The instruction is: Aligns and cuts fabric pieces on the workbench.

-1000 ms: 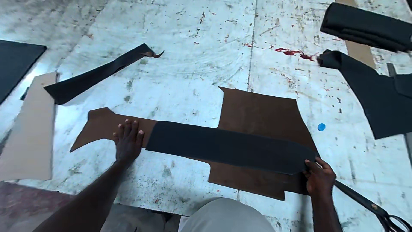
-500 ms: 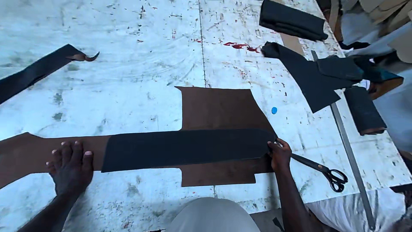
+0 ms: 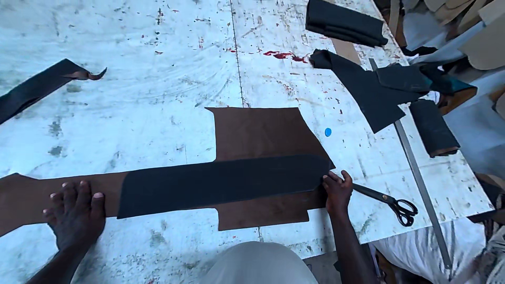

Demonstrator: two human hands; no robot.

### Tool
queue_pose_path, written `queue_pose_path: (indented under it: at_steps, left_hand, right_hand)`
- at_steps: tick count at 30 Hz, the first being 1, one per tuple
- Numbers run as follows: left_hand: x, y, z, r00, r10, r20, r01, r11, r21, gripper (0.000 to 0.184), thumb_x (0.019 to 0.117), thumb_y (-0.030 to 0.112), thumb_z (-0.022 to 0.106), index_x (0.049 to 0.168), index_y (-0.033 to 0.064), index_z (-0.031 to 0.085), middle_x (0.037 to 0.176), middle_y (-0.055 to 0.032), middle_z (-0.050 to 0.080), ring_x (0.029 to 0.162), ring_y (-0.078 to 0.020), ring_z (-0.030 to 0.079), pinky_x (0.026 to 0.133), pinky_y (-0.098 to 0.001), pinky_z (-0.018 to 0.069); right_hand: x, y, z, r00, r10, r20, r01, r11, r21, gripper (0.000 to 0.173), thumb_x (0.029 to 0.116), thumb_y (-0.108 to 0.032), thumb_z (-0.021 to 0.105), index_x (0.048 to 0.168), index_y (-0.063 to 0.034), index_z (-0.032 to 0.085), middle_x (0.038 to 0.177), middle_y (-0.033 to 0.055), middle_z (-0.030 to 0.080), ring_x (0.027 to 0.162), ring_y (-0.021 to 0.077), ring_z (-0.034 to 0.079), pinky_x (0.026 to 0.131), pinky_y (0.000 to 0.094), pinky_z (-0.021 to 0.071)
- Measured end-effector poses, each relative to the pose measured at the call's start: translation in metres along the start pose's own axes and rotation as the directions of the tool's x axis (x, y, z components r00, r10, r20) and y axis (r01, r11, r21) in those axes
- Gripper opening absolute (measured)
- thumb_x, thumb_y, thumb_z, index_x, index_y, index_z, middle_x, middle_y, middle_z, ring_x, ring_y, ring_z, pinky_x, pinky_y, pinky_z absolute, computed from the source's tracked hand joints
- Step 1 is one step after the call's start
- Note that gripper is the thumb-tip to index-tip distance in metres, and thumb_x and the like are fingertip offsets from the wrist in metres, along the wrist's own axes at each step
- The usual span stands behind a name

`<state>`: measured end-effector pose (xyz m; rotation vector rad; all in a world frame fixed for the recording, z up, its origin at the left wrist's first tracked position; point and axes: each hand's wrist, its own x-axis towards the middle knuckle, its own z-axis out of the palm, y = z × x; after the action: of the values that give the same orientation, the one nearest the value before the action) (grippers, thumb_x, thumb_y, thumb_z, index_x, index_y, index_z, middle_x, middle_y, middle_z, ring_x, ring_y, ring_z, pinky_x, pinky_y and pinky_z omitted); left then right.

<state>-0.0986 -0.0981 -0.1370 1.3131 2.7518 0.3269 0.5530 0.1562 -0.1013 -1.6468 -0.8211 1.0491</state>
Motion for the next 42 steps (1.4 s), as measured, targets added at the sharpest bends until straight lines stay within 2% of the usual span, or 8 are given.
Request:
queue_pose_path:
  at_steps: [10,19,30,33,35,38,40,42]
  left_hand:
    - [0.000,0.003,-0.002,1.000,-0.004,0.009,0.004,1.000,0.014,0.078,0.1026,0.067,0.014,0.164,0.0208,0.028,0.171,-0.0126,0.020,0.157,-0.0420,0.011,0.120,-0.0723,0.0066]
    - [0.000,-0.004,0.003,1.000,-0.002,-0.012,0.002,1.000,0.001,0.076,0.1028,0.067,0.015,0.163,0.0228,0.030,0.171,-0.0110,0.022,0.158,-0.0406,0.011,0.120,-0.0719,0.0064]
    - [0.001,-0.004,0.004,1.000,-0.007,-0.010,0.007,1.000,0.013,0.077,0.1026,0.067,0.014,0.163,0.0230,0.029,0.171,-0.0110,0.021,0.158,-0.0393,0.012,0.121,-0.0706,0.0069]
    - [0.000,-0.003,0.001,1.000,-0.002,-0.012,0.002,1.000,-0.003,0.075,0.1034,0.066,0.017,0.163,0.0222,0.031,0.170,-0.0119,0.022,0.158,-0.0406,0.012,0.120,-0.0726,0.0075]
    - [-0.001,0.001,-0.002,1.000,-0.011,-0.008,0.011,1.000,-0.018,0.075,0.1031,0.066,0.017,0.163,0.0232,0.030,0.171,-0.0104,0.021,0.158,-0.0399,0.011,0.120,-0.0728,0.0067]
    - [-0.001,0.001,-0.002,1.000,-0.008,-0.011,0.008,1.000,-0.019,0.076,0.1031,0.067,0.016,0.163,0.0223,0.029,0.171,-0.0109,0.021,0.158,-0.0401,0.011,0.120,-0.0722,0.0064]
    - [-0.001,0.001,-0.002,1.000,-0.003,-0.010,0.002,1.000,-0.011,0.076,0.1032,0.066,0.016,0.163,0.0224,0.030,0.171,-0.0114,0.021,0.158,-0.0406,0.012,0.120,-0.0719,0.0067]
    - [0.000,0.002,-0.001,1.000,-0.007,-0.009,0.007,1.000,-0.010,0.076,0.1028,0.067,0.016,0.163,0.0222,0.030,0.171,-0.0111,0.022,0.158,-0.0410,0.012,0.120,-0.0719,0.0070]
  right_hand:
    - [-0.037,0.012,0.006,0.977,-0.172,0.127,0.178,0.984,-0.034,0.087,0.0922,0.004,0.066,0.163,-0.0150,0.018,0.152,0.0048,0.054,0.126,0.0189,0.063,0.104,0.0387,0.0535]
    - [-0.039,0.015,0.007,0.980,-0.153,0.126,0.157,0.987,-0.023,0.092,0.0919,0.008,0.063,0.164,-0.0167,0.011,0.157,0.0046,0.049,0.130,0.0187,0.060,0.105,0.0395,0.0521]
    - [-0.025,0.007,-0.014,0.995,-0.103,0.009,0.102,0.995,0.015,0.081,0.0924,0.007,0.064,0.160,-0.0097,0.023,0.147,0.0119,0.057,0.124,0.0214,0.065,0.102,0.0407,0.0547]
    - [-0.023,0.010,-0.018,0.985,-0.170,0.017,0.171,0.981,-0.086,0.074,0.0930,0.003,0.065,0.158,-0.0064,0.030,0.148,0.0116,0.056,0.127,0.0203,0.062,0.104,0.0396,0.0533]
    - [-0.025,0.013,-0.018,0.951,-0.288,0.111,0.308,0.911,-0.275,0.063,0.0985,-0.012,0.063,0.156,-0.0067,0.037,0.154,0.0111,0.050,0.136,0.0207,0.054,0.111,0.0415,0.0485]
    - [-0.029,0.019,-0.002,0.795,-0.465,0.390,0.606,0.570,-0.555,0.062,0.1061,-0.040,0.050,0.158,-0.0071,0.039,0.167,0.0114,0.032,0.155,0.0271,0.027,0.126,0.0516,0.0262]
    - [-0.034,0.019,0.020,0.709,-0.472,0.524,0.696,0.350,-0.627,0.067,0.1067,-0.052,0.038,0.160,-0.0120,0.036,0.170,0.0093,0.022,0.158,0.0309,0.016,0.127,0.0593,0.0158]
    - [-0.035,0.019,0.040,0.687,-0.434,0.582,0.712,0.245,-0.658,0.071,0.1060,-0.060,0.030,0.163,-0.0167,0.030,0.172,0.0077,0.015,0.159,0.0317,0.010,0.126,0.0623,0.0124]
